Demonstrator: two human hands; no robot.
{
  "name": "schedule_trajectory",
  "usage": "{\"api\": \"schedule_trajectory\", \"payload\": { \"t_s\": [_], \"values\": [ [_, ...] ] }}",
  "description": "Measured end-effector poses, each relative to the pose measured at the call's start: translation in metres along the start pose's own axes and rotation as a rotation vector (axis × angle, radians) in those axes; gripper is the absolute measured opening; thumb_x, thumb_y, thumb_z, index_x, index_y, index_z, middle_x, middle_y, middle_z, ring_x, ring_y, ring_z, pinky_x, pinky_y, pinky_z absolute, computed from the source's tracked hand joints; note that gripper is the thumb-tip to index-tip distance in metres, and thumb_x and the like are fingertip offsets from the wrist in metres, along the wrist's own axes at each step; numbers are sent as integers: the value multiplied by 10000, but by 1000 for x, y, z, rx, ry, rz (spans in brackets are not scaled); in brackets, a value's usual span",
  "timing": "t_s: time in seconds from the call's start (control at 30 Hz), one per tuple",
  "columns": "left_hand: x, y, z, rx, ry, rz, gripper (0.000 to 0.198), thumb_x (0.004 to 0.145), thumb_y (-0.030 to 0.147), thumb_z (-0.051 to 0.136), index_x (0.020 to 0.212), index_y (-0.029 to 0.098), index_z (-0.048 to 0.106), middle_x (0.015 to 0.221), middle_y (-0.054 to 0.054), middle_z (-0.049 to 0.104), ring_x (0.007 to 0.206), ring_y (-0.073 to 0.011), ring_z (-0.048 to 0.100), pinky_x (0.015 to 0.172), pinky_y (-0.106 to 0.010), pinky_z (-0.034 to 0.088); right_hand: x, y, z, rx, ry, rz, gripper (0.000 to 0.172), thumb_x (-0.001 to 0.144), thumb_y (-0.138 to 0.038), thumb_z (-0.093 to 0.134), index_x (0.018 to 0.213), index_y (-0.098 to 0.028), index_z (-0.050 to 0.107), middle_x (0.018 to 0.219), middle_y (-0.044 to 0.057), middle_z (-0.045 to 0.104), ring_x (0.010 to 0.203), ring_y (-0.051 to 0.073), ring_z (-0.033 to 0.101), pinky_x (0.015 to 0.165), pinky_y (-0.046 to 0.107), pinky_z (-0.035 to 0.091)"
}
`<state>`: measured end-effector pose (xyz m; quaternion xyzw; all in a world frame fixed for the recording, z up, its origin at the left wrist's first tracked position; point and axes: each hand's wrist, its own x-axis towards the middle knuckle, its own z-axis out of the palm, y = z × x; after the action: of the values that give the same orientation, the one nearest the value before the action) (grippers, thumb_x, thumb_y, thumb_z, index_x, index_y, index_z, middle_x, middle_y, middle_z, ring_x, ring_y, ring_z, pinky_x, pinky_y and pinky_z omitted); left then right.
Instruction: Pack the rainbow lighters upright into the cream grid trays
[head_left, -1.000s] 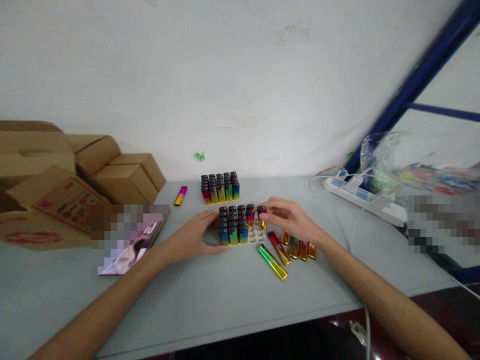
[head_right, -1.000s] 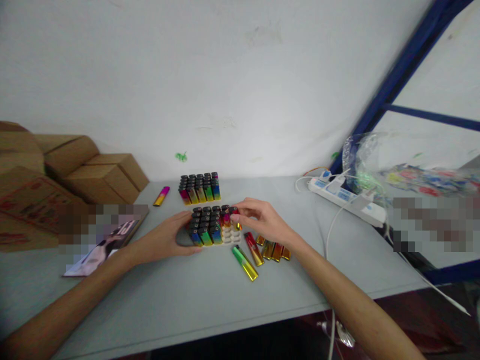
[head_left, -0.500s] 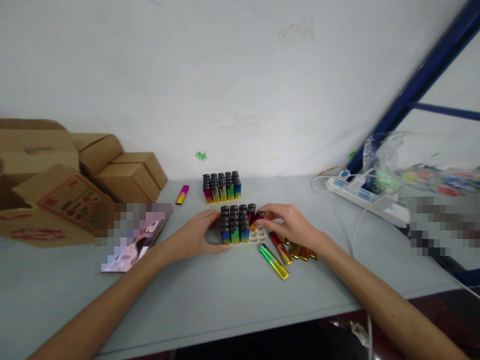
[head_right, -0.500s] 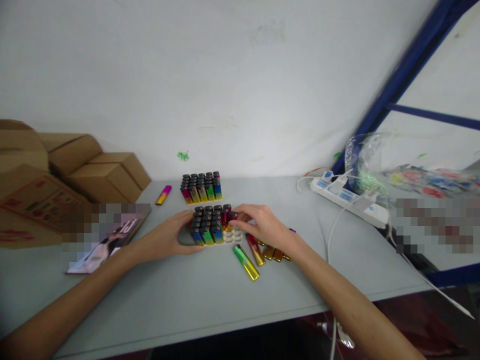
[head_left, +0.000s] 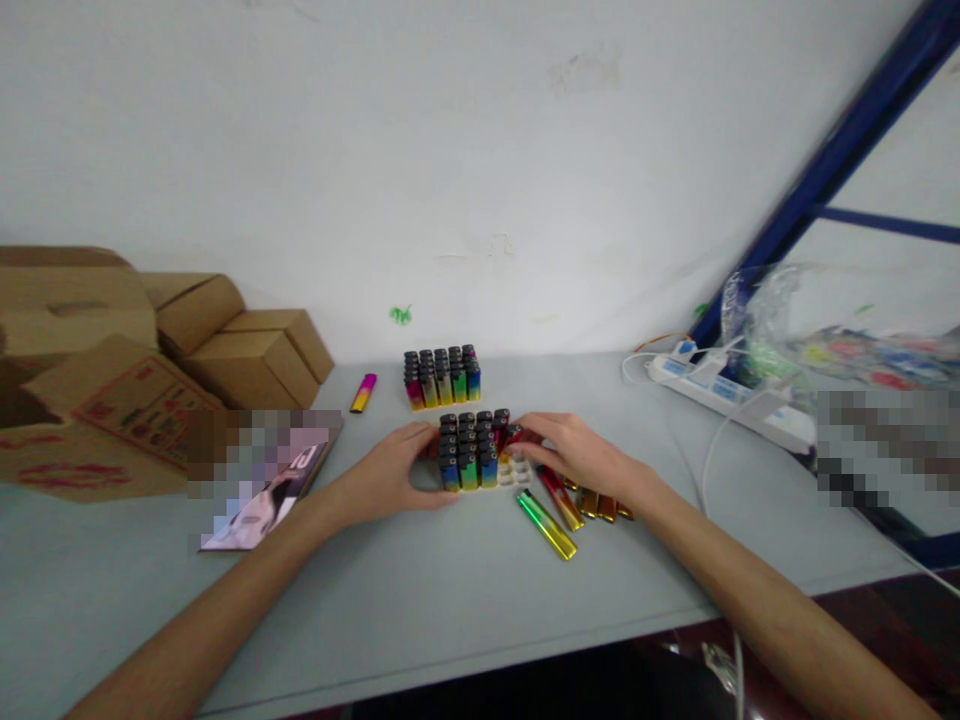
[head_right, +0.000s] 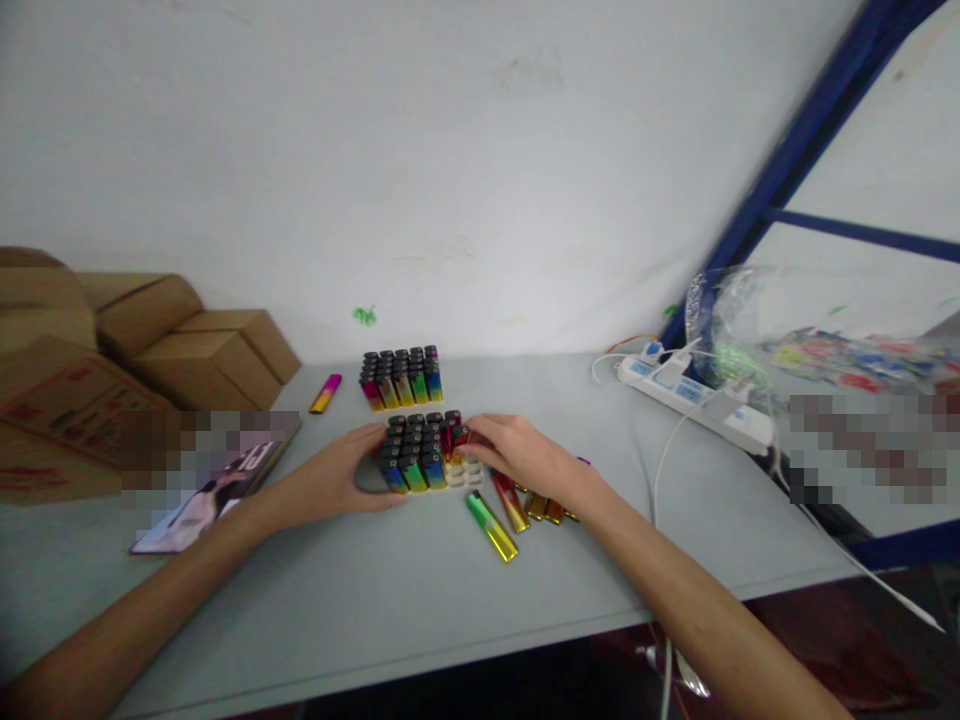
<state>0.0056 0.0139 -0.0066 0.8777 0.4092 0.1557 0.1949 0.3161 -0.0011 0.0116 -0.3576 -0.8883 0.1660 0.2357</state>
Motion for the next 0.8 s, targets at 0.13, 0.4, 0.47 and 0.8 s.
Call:
{"api": "schedule_trajectory", "payload": {
  "t_s": [0.13, 0.4, 0.47, 0.8],
  "values": [
    [0, 0, 0, -4, 2, -9, 588, 753, 583, 845, 1156, 187, 683, 1212, -140, 735, 1111, -355, 688, 998, -468, 556, 2, 1, 7, -75, -7, 16, 326, 1106, -436, 549, 945, -175, 658, 874, 50, 667, 759, 179, 618, 732, 289, 483],
    [0, 0, 0, 16, 19, 11, 515, 765, 611, 824, 1021, 197, 656, 1118, -115, 729, 1047, -336, 691, 936, -435, 567, -12, 21, -32, 11, -106, 156, 357, 1070, -482, 599, 963, -165, 724, 858, 65, 729, 747, 180, 653, 748, 299, 513],
    [-1, -1, 1, 12, 24, 10, 511, 757, 612, 826, 1006, 202, 651, 1098, -104, 728, 1031, -331, 693, 925, -428, 567, -19, 31, -41, -57, -149, 240, 336, 1027, -483, 660, 947, -163, 722, 863, 79, 733, 754, 195, 659, 747, 312, 512],
    [0, 2, -1, 12, 11, 8, 510, 763, 619, 818, 1015, 212, 642, 1092, -101, 726, 1024, -328, 693, 928, -434, 569, -40, 41, -43, -46, -158, 492, 458, 812, -651, 835, 813, -218, 682, 650, 28, 686, 544, 182, 577, 519, 304, 365]
  ]
}}
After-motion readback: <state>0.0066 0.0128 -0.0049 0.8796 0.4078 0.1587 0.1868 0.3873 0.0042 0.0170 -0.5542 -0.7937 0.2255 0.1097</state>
